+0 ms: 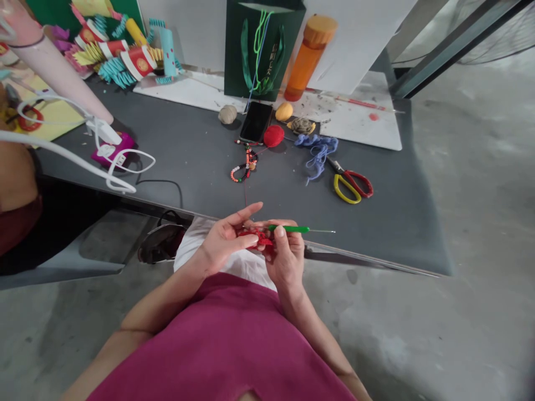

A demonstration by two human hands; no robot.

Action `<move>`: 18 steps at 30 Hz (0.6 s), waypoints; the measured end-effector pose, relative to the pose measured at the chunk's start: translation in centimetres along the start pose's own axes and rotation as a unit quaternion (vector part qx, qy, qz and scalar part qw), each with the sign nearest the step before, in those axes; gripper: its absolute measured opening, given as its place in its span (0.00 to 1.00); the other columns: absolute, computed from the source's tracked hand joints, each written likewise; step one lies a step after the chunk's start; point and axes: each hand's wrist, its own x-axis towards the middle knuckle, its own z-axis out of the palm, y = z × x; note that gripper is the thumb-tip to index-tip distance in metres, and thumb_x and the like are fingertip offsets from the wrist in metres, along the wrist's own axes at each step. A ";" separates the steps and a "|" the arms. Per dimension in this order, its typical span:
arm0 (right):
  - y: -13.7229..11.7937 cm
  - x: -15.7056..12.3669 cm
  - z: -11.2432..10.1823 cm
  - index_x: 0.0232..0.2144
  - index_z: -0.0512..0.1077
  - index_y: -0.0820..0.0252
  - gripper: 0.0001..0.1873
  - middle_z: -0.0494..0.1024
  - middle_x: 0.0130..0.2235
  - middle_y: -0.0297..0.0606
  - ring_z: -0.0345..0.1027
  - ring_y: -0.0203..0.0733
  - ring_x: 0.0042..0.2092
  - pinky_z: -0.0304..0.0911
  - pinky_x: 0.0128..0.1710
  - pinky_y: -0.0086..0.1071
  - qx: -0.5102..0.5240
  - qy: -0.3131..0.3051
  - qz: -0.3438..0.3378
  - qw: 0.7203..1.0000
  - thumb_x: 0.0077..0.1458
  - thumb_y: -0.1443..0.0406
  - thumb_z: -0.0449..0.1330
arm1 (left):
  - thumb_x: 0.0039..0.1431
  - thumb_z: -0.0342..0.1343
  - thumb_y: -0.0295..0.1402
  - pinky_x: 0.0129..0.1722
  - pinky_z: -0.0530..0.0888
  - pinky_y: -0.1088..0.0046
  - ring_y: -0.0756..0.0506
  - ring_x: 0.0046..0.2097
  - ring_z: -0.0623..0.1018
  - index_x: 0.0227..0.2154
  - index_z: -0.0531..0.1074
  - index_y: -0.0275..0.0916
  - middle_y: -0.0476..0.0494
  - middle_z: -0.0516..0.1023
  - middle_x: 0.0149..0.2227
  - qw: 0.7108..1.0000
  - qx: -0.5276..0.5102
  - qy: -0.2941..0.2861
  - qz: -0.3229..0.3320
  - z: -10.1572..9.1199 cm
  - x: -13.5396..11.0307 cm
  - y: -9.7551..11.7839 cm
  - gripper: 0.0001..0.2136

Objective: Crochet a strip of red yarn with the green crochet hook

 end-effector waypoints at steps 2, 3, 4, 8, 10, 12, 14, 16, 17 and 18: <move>0.0 0.1 -0.1 0.33 0.78 0.52 0.16 0.85 0.29 0.30 0.67 0.30 0.20 0.62 0.16 0.22 0.000 0.006 -0.006 1.000 0.52 0.49 0.73 | 0.51 0.72 0.30 0.41 0.78 0.69 0.50 0.35 0.79 0.58 0.78 0.45 0.50 0.79 0.35 0.999 0.029 -0.002 0.019 -0.2 -0.1 0.1 0.29; -0.1 0.2 -0.2 0.32 0.79 0.51 0.16 0.85 0.29 0.29 0.66 0.30 0.19 0.61 0.16 0.22 -0.002 0.010 -0.011 1.000 0.52 0.49 0.73 | 0.52 0.72 0.31 0.41 0.78 0.69 0.50 0.36 0.79 0.58 0.78 0.45 0.50 0.79 0.35 0.999 0.044 0.003 0.029 -0.3 -0.1 0.2 0.28; -0.1 0.3 -0.2 0.32 0.79 0.51 0.15 0.85 0.28 0.29 0.64 0.29 0.18 0.59 0.15 0.22 -0.004 0.016 -0.015 1.000 0.52 0.49 0.73 | 0.53 0.72 0.32 0.42 0.78 0.70 0.49 0.37 0.79 0.58 0.78 0.44 0.49 0.79 0.35 0.997 0.061 0.011 0.040 -0.4 -0.1 0.3 0.28; -0.3 0.4 -0.2 0.31 0.80 0.48 0.11 0.86 0.30 0.30 0.56 0.29 0.18 0.48 0.11 0.20 -0.004 0.037 -0.012 0.999 0.53 0.52 0.73 | 0.55 0.70 0.33 0.41 0.76 0.72 0.49 0.38 0.77 0.62 0.75 0.45 0.49 0.79 0.36 0.986 0.140 0.040 0.080 -0.6 -0.2 0.7 0.30; -0.5 0.3 -0.1 0.31 0.81 0.48 0.10 0.86 0.30 0.32 0.59 0.29 0.19 0.47 0.11 0.20 0.004 0.034 -0.005 0.999 0.52 0.52 0.74 | 0.56 0.68 0.32 0.39 0.75 0.73 0.50 0.36 0.76 0.68 0.68 0.47 0.50 0.79 0.35 0.977 0.181 0.041 0.102 -0.4 -0.6 1.1 0.36; -0.8 0.2 0.0 0.31 0.82 0.48 0.10 0.86 0.30 0.32 0.61 0.30 0.20 0.48 0.11 0.19 0.011 0.023 0.004 1.000 0.50 0.53 0.75 | 0.58 0.65 0.30 0.37 0.75 0.74 0.50 0.34 0.76 0.73 0.58 0.51 0.51 0.79 0.34 0.966 0.219 0.044 0.131 0.1 -1.4 1.5 0.41; -1.0 0.0 0.2 0.30 0.82 0.48 0.10 0.86 0.29 0.33 0.61 0.29 0.19 0.49 0.11 0.19 0.016 0.011 0.015 1.000 0.50 0.53 0.75 | 0.60 0.64 0.29 0.39 0.77 0.73 0.50 0.35 0.77 0.75 0.51 0.54 0.52 0.79 0.35 0.950 0.258 0.061 0.166 0.7 -2.4 2.0 0.44; -1.3 -0.1 0.3 0.30 0.82 0.49 0.11 0.86 0.29 0.33 0.60 0.29 0.19 0.50 0.11 0.19 0.025 0.003 0.022 0.999 0.49 0.53 0.75 | 0.62 0.63 0.30 0.42 0.78 0.71 0.49 0.38 0.78 0.76 0.47 0.55 0.51 0.80 0.37 0.933 0.291 0.080 0.199 1.2 -3.2 2.5 0.44; -1.4 -0.2 0.3 0.30 0.82 0.49 0.11 0.86 0.29 0.32 0.60 0.28 0.18 0.50 0.11 0.19 0.032 0.002 0.023 0.999 0.49 0.53 0.76 | 0.62 0.63 0.30 0.43 0.78 0.70 0.48 0.38 0.79 0.76 0.46 0.55 0.51 0.80 0.37 0.927 0.302 0.080 0.206 1.3 -3.5 2.7 0.44; -1.5 -0.2 0.3 0.30 0.82 0.48 0.11 0.86 0.29 0.32 0.59 0.28 0.18 0.50 0.11 0.18 0.039 0.002 0.024 0.999 0.49 0.53 0.76 | 0.63 0.63 0.31 0.43 0.78 0.69 0.48 0.38 0.79 0.76 0.46 0.55 0.51 0.81 0.37 0.926 0.307 0.075 0.206 1.3 -3.6 2.8 0.45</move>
